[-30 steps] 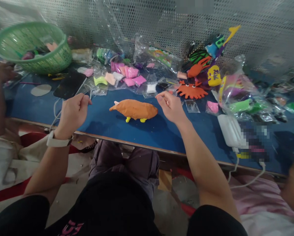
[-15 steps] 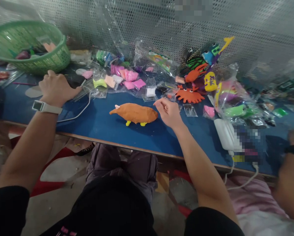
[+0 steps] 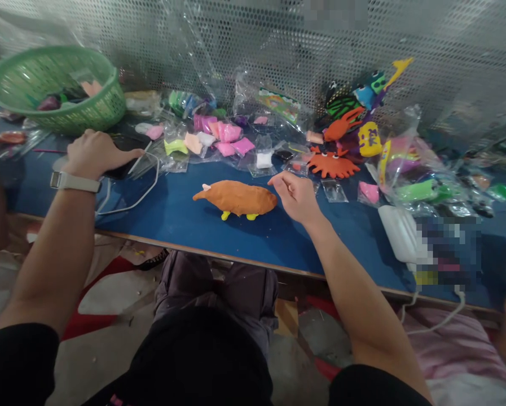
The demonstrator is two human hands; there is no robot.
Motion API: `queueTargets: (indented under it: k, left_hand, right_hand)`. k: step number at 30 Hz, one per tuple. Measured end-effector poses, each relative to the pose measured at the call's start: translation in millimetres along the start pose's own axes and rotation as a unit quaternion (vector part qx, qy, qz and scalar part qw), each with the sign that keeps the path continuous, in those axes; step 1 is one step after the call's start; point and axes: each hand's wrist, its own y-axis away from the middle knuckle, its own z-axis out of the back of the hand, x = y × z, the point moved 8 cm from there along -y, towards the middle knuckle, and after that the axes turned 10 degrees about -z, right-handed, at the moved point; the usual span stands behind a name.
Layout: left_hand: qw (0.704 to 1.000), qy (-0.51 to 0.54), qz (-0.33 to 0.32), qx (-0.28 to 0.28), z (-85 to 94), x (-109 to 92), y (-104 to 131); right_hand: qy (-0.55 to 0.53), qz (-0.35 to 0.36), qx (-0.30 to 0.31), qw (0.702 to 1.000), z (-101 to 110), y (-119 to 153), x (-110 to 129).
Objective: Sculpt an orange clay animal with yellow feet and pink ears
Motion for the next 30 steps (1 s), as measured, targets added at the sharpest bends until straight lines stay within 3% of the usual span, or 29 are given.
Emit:
queueTargets:
  k: [3,8,16,30]
  left_hand:
    - [1.0,-0.011,0.005,0.018,12.9,2,-2]
    - [0.999,0.003,0.035,-0.033,32.0,7,-4]
    - [0.998,-0.049,-0.035,0.013,0.6,-9,-10]
    - [0.998,-0.037,-0.049,-0.007,1.4,-4,-8]
  right_hand:
    - [0.003,0.003,0.001,1.0,1,-1,-1]
    - [0.0,-0.011,-0.004,1.0,5,-3,-8]
    - [0.001,-0.013,-0.003,1.0,5,-3,-8]
    - [0.002,-0.01,0.005,1.0,3,-3,-7]
